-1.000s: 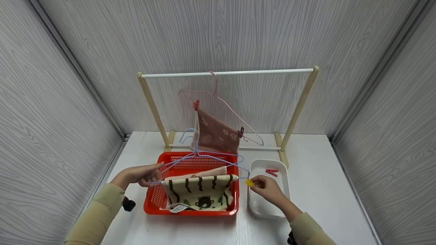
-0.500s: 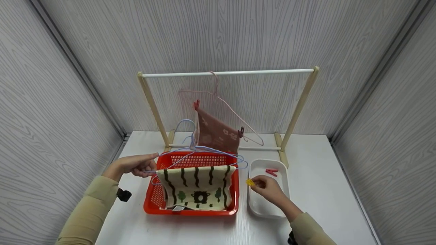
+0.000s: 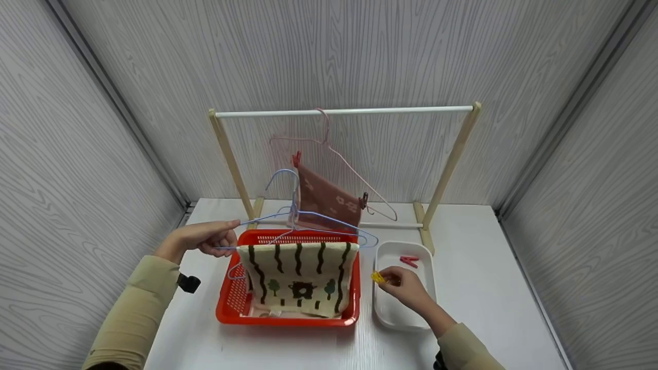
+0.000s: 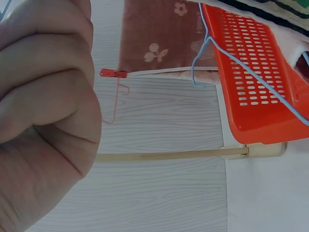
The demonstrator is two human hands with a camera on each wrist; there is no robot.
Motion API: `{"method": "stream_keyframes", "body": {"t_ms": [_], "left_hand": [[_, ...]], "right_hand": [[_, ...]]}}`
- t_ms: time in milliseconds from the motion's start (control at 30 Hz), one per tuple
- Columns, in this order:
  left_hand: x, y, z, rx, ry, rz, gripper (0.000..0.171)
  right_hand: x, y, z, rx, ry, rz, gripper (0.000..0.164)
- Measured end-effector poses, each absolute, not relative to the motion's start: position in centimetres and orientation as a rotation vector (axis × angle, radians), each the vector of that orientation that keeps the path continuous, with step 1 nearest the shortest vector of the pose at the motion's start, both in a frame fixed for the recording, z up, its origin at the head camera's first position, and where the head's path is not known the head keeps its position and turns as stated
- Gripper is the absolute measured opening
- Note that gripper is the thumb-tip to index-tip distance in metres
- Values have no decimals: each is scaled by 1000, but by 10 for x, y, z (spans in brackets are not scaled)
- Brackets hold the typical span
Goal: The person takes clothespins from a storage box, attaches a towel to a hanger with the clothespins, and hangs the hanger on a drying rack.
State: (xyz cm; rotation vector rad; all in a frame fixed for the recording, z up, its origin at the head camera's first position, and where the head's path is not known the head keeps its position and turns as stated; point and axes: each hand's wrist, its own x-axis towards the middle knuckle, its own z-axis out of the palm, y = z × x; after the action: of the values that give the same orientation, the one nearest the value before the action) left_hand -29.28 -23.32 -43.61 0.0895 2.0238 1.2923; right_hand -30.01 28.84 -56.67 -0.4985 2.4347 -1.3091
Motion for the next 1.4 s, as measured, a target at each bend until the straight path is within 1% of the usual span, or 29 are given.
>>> {"method": "stream_keyframes", "body": {"t_ms": [467,767,1233,1400], "left_hand": [[-300,-231,-425,161,2043,1277,66],[-306,-229,-427,231,2045,1297,60],[-315,-215,-413,251,2070,1299,66],[-319,-212,-410,258,2076,1313,63]], "right_hand": [[-297,290,-565,-469,2419,-1317,33],[-298,289,-564,-450,2415,-1300,34],[-298,292,-564,-439,2395,-1333,33],[-300,294,-561,-454,2384,-1360,32]]}}
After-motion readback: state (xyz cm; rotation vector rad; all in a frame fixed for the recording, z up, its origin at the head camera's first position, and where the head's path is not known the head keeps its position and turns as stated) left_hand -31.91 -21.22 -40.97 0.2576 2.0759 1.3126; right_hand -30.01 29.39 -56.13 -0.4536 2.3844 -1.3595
